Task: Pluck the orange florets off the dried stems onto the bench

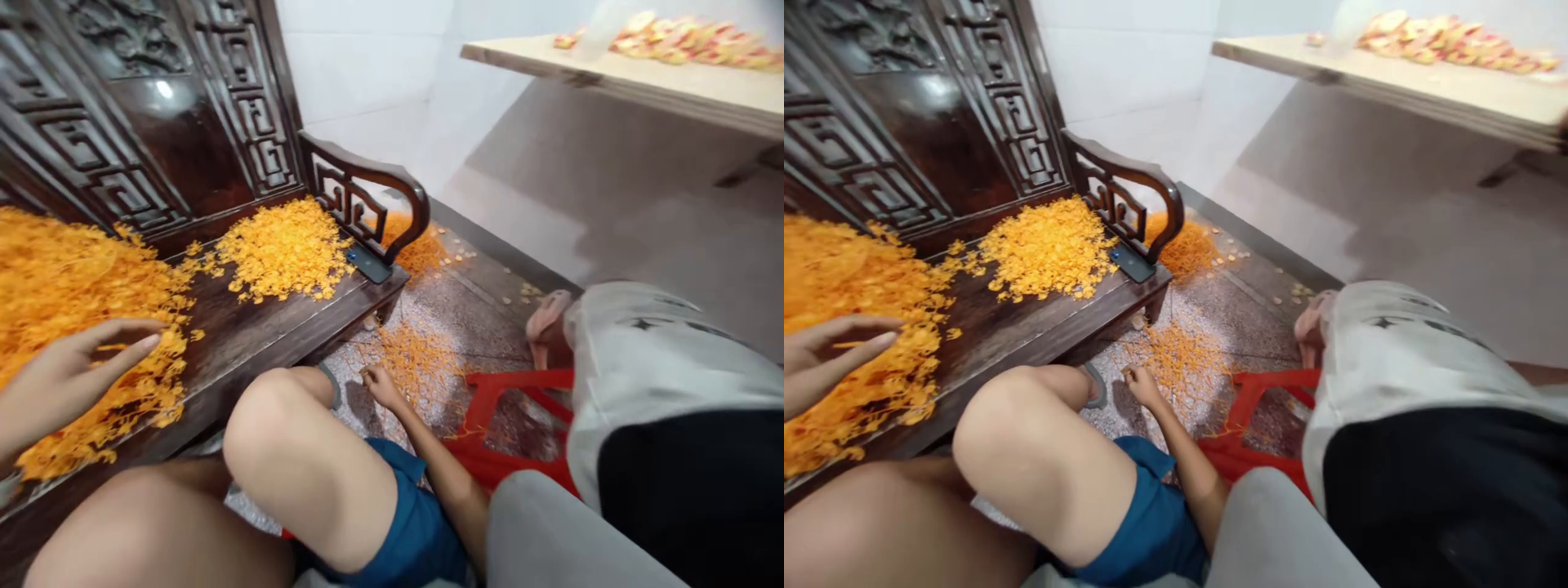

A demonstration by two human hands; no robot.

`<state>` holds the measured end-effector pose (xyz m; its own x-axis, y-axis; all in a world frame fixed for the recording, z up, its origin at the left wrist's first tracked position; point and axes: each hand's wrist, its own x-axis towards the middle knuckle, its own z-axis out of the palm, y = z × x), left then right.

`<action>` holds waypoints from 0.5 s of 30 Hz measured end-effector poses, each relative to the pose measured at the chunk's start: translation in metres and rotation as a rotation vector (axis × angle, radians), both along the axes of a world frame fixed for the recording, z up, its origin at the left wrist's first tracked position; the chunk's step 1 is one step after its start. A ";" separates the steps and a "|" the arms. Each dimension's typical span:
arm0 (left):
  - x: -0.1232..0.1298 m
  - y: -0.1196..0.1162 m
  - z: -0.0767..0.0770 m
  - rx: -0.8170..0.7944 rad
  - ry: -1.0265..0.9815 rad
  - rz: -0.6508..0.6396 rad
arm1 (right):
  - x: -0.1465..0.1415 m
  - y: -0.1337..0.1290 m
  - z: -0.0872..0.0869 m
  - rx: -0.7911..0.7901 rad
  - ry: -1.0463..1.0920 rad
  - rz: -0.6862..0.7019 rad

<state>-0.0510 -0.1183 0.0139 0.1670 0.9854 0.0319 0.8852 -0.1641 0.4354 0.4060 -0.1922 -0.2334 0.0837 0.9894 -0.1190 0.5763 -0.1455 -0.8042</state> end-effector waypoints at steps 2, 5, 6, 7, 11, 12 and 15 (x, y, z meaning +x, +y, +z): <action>-0.014 0.004 -0.012 0.079 0.123 0.031 | -0.005 0.014 0.000 0.038 0.016 -0.059; -0.030 0.001 -0.040 0.230 0.128 -0.022 | -0.007 0.052 0.029 0.154 0.043 -0.143; -0.033 -0.001 -0.050 0.233 0.148 -0.024 | -0.010 0.067 0.044 0.211 0.068 -0.166; -0.035 -0.003 -0.060 0.221 0.193 -0.018 | -0.015 0.083 0.060 0.317 0.142 -0.232; -0.037 -0.010 -0.097 0.091 0.337 0.033 | -0.061 0.137 0.118 0.548 0.333 -0.171; -0.036 -0.011 -0.104 0.098 0.339 0.039 | -0.080 0.146 0.129 0.566 0.345 -0.090; -0.034 -0.017 -0.114 0.123 0.292 0.069 | -0.149 0.165 0.154 0.549 0.351 0.263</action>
